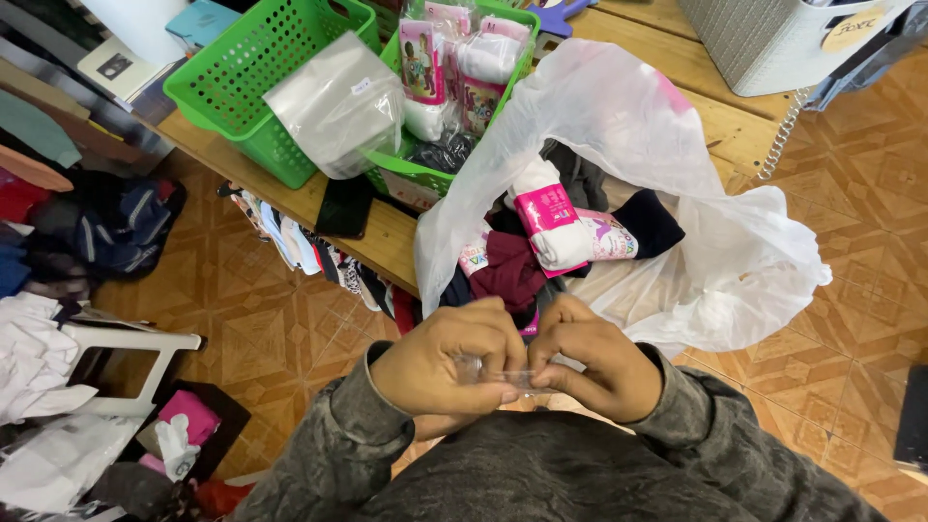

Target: The person sorts through a bag of new clothing items by removing them, placing them into green baskets, and putting some items into plastic bags.

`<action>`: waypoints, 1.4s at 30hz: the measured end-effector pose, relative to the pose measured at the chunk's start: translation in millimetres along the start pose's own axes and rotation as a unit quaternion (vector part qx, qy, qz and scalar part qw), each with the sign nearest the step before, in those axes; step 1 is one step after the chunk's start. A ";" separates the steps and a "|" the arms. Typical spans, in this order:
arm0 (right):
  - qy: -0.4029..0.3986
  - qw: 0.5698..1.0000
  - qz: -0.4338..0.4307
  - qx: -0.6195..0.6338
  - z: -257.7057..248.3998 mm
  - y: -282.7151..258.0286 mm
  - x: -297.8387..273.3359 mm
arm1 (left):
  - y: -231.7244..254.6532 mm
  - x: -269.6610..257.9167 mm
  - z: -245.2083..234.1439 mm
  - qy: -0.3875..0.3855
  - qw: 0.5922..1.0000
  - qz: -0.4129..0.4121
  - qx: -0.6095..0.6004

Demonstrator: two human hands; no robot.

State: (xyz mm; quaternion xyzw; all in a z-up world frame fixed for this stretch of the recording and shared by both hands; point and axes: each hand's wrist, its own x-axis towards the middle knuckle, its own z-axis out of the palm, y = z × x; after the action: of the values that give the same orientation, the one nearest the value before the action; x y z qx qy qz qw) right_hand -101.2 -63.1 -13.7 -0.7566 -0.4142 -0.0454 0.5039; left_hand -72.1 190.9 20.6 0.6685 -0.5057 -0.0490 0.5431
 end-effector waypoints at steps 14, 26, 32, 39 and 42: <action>-0.041 0.999 -0.015 0.021 -3.8 -4.8 14.9 | -12.2 -23.4 -11.4 -0.087 0.944 -0.119 -0.296; 0.000 0.984 -0.087 -0.157 -19.1 -5.9 25.9 | 24.6 13.0 -28.5 -0.103 0.980 -0.166 0.033; 0.031 0.972 -0.060 -0.225 -22.1 -3.1 31.3 | 26.9 24.8 -35.8 -0.010 0.973 -0.013 0.232; -0.032 0.981 -0.059 -0.184 -51.9 2.6 41.3 | 22.1 27.1 -53.6 -0.125 0.988 0.036 0.084; -0.034 0.987 -0.016 -0.156 -70.3 8.5 30.6 | 17.0 24.3 -56.2 -0.106 0.957 -0.016 0.270</action>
State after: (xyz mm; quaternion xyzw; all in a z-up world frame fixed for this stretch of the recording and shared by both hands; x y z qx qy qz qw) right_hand -51.0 -102.8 29.3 -0.8204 -0.4309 -0.0924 0.3644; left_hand -36.4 213.0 68.3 0.7894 -0.5437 0.0102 0.2847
